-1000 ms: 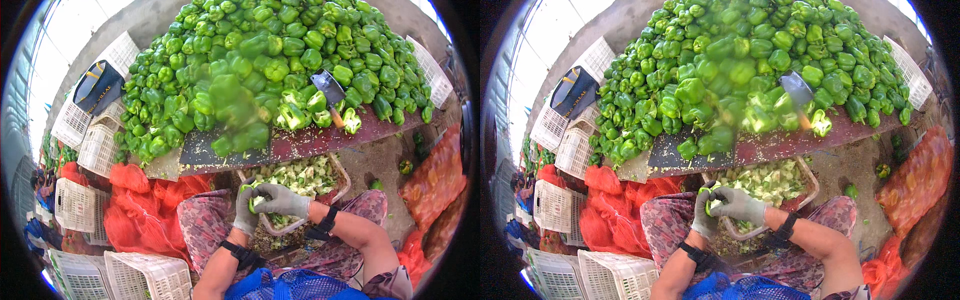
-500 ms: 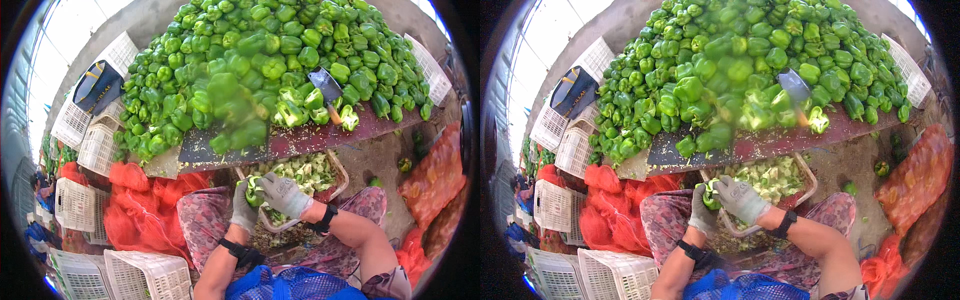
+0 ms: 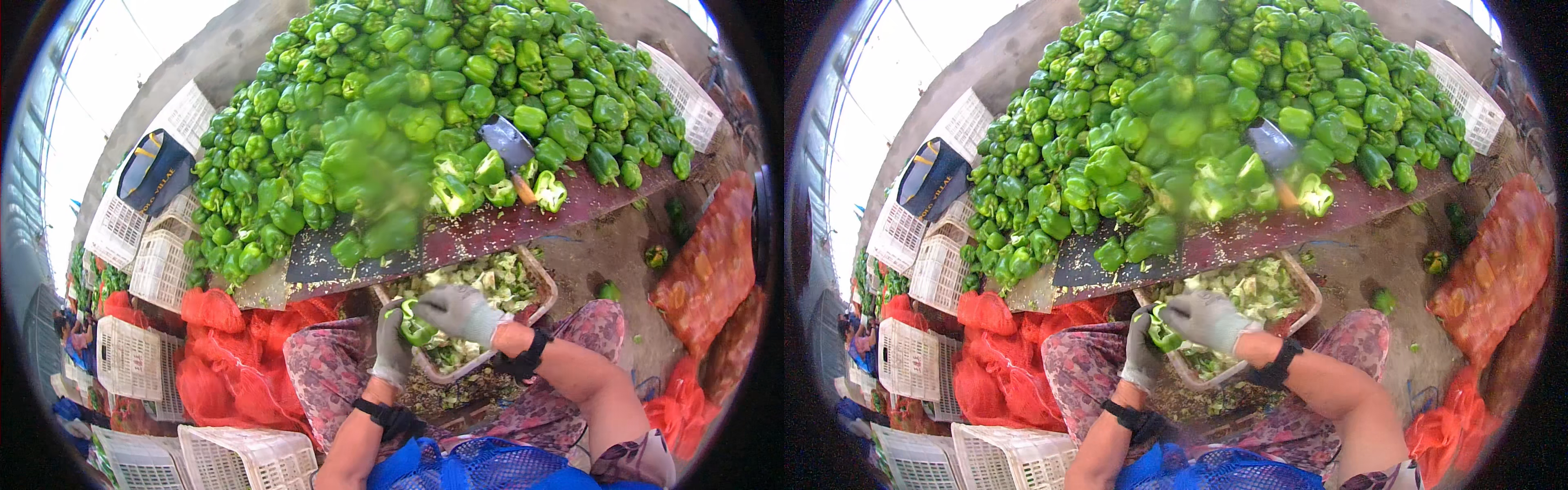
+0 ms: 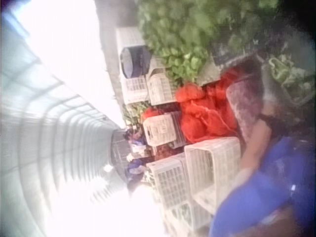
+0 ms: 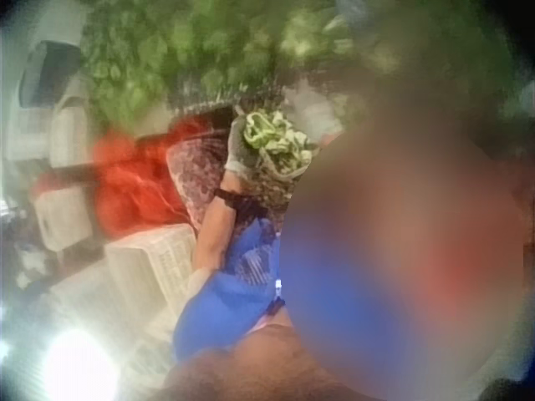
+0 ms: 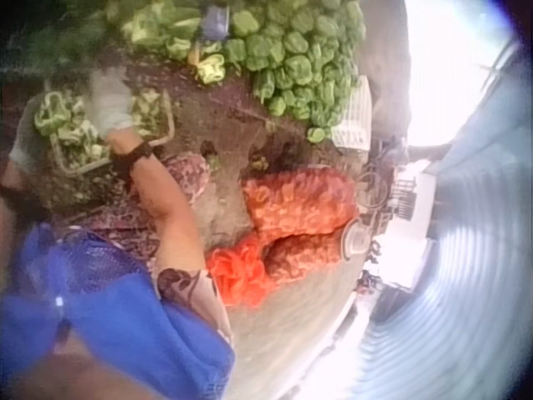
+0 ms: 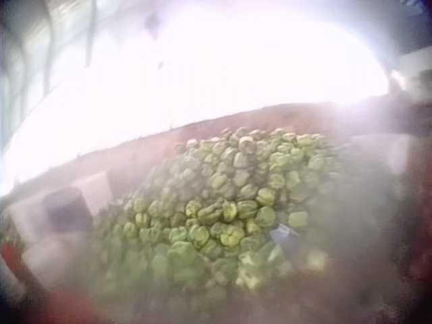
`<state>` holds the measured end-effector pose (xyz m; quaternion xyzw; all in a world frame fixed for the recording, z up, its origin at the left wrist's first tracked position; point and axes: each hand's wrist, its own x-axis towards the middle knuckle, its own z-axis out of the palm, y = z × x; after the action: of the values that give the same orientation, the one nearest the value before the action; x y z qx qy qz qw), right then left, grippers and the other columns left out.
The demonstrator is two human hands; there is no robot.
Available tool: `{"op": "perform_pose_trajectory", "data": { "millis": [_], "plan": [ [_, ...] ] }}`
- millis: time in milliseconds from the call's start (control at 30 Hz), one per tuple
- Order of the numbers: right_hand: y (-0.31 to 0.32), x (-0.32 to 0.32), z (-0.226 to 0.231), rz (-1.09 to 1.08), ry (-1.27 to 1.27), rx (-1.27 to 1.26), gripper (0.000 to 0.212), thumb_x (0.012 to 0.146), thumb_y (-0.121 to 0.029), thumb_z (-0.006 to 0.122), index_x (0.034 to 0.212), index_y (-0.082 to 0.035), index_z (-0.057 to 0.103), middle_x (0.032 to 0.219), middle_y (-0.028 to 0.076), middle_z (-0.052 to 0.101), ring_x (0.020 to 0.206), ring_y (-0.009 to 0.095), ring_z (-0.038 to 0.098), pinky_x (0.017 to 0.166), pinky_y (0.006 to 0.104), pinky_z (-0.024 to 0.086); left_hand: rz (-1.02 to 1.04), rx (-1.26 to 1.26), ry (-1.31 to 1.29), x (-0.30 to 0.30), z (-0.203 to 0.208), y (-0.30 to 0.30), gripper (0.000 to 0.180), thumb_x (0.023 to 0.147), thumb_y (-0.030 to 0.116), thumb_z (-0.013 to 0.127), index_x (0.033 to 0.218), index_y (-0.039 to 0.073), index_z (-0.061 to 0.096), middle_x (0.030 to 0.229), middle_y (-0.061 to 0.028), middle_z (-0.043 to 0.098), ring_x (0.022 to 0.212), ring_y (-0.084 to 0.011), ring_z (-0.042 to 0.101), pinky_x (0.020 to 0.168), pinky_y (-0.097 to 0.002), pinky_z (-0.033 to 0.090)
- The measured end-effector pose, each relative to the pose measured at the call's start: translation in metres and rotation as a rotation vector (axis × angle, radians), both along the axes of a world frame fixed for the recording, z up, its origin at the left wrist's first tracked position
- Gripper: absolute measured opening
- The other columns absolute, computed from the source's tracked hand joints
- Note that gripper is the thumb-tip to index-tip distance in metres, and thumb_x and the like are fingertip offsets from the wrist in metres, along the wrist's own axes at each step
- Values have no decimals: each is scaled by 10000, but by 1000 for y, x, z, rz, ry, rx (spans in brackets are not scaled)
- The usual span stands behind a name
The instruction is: The person chops green peppers on a wooden surface using a cleaver and places the chopped pieces into a plastic container.
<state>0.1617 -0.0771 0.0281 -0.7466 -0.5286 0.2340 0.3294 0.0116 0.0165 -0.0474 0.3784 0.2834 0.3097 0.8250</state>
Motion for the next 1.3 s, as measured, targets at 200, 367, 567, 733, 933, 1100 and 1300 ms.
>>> {"op": "perform_pose_trajectory", "data": {
  "millis": [200,367,567,733,933,1100,1300],
  "plan": [
    [8,-10,-19,120,272,-201,529,897,-556,517,966,-67,706,845,196,684,820,367,666,732,427,511,64,183,127,3,4,-8,402,971,319,489,1260,41,474,1175,-100,559,1052,-212,564,936,-356,468],
    [5,-23,-43,-31,610,-107,486,844,-500,641,989,-43,717,765,125,693,709,195,652,666,332,506,85,270,148,6,2,-14,411,979,338,484,1279,59,450,1172,-98,553,1048,-205,560,912,-345,475],
    [3,-31,-20,-107,917,22,350,845,-357,685,985,-39,721,775,8,677,640,81,574,598,252,473,63,19,90,5,-4,-5,482,949,478,493,1220,82,538,1106,-77,616,1000,-239,611,915,-374,495],
    [0,18,-5,-156,589,-141,417,895,-416,597,1016,-28,690,804,87,679,651,184,631,627,341,503,-51,-94,-44,1,13,-4,407,998,308,430,1289,25,460,1185,-112,568,1052,-230,602,919,-359,507],
    [-8,23,-21,-141,-207,-130,312,916,-309,508,1066,-47,588,998,212,654,945,350,642,807,455,491,169,338,166,-3,29,5,358,932,180,558,1262,53,498,1198,-115,581,1042,-253,604,883,-380,530],
    [-6,-3,-35,133,-151,-74,376,916,-240,491,1252,-70,505,917,207,667,832,375,656,745,478,517,-42,1504,597,-7,52,-6,645,725,64,668,1334,30,459,1356,-194,462,1233,-349,471,1032,-437,410],
    [16,26,-43,6,-70,-117,385,955,-293,450,1270,-78,502,1111,193,637,953,352,642,853,433,503,449,1657,849,-100,114,31,579,758,16,604,1321,4,471,1321,-203,502,1232,-363,469,1053,-468,366]
  ]
}}
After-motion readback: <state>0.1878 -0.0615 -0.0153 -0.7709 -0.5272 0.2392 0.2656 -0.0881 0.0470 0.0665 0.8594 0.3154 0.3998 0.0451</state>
